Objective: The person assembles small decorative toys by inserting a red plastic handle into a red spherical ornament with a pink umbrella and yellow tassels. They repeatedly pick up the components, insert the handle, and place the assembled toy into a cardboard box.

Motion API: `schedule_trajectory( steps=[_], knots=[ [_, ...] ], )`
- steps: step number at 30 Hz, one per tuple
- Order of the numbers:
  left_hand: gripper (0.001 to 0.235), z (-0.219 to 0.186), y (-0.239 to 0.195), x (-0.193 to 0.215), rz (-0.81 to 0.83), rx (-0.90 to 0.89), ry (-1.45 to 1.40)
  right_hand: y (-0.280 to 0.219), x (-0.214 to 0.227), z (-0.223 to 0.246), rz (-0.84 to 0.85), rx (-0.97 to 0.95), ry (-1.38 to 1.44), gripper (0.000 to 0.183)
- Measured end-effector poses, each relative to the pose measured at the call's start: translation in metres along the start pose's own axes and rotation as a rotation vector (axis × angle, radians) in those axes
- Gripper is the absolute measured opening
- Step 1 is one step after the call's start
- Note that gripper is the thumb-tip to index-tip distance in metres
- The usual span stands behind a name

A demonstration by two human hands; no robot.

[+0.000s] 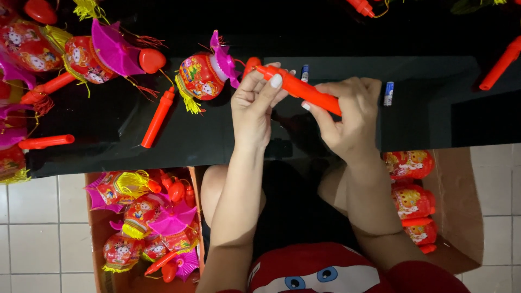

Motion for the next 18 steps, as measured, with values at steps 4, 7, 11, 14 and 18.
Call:
schedule_trajectory(
  steps=[4, 7, 11, 14, 18],
  knots=[
    [0.031, -0.003, -0.003, -0.006, 0.072, -0.005, -0.004, -0.012, -0.008, -0.019, 0.098, -0.207, 0.193, 0.011],
    [0.037, -0.003, -0.01, -0.011, 0.164, 0.002, 0.022, -0.02, -0.016, -0.032, 0.152, -0.495, 0.465, 0.047],
    [0.033, -0.017, -0.01, -0.017, 0.177, -0.031, 0.009, 0.0, -0.003, -0.006, 0.203, -0.348, 0.407, 0.035],
    [0.03, -0.045, -0.013, -0.015, 0.258, 0.025, 0.208, 0.013, 0.008, 0.001, 0.195, -0.168, 0.201, 0.041],
    [0.02, -0.123, -0.027, -0.003, 0.331, -0.036, 0.668, 0.024, 0.03, -0.01, 0.14, -0.094, 0.333, 0.027]
  ],
)
Point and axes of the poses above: each hand's wrist, its own y-axis towards the middle knuckle, its own x-axis out of the back of the hand, z = x × y, the point moved 6 cm from there along y, towards the middle knuckle, and after that the axes turned 11 degrees about -y, right-handed, at the moved point
